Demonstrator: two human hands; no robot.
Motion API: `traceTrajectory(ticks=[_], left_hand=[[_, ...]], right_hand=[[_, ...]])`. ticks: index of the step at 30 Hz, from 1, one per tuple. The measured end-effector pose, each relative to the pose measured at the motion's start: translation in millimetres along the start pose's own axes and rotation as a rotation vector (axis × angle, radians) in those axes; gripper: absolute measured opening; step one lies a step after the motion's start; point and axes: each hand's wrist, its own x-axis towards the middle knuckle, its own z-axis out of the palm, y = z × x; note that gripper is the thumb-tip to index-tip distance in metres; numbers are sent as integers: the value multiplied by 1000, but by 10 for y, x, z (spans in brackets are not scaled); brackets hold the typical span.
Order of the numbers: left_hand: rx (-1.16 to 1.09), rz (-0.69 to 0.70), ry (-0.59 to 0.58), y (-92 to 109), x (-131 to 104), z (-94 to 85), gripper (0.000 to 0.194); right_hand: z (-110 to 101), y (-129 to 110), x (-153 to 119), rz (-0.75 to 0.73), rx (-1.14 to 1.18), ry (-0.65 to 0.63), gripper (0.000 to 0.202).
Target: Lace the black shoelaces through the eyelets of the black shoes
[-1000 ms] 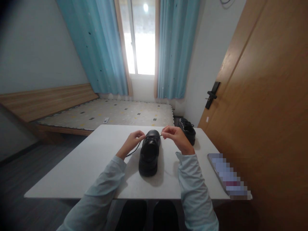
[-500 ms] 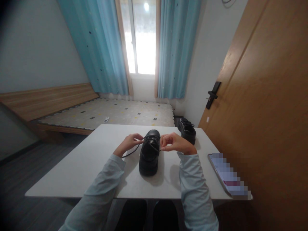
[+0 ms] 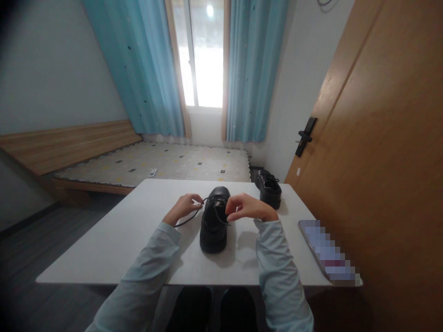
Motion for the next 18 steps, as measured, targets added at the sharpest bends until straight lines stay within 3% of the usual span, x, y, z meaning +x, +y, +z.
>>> traceTrajectory(ticks=[5,10,14,18], left_hand=[[104,-21,48,55,-16,-36,15],[120,-5,129,79,-7,-38,14],[147,45,216,84,-2,-40,14],[233,-31,299,143,-27,-69,16]], right_hand=[[15,86,114,-12,145,304,29],[24,221,247,17,96,561,21],[39,280,298,13,58,650,16],[56,272,308,-5,42,702,14]])
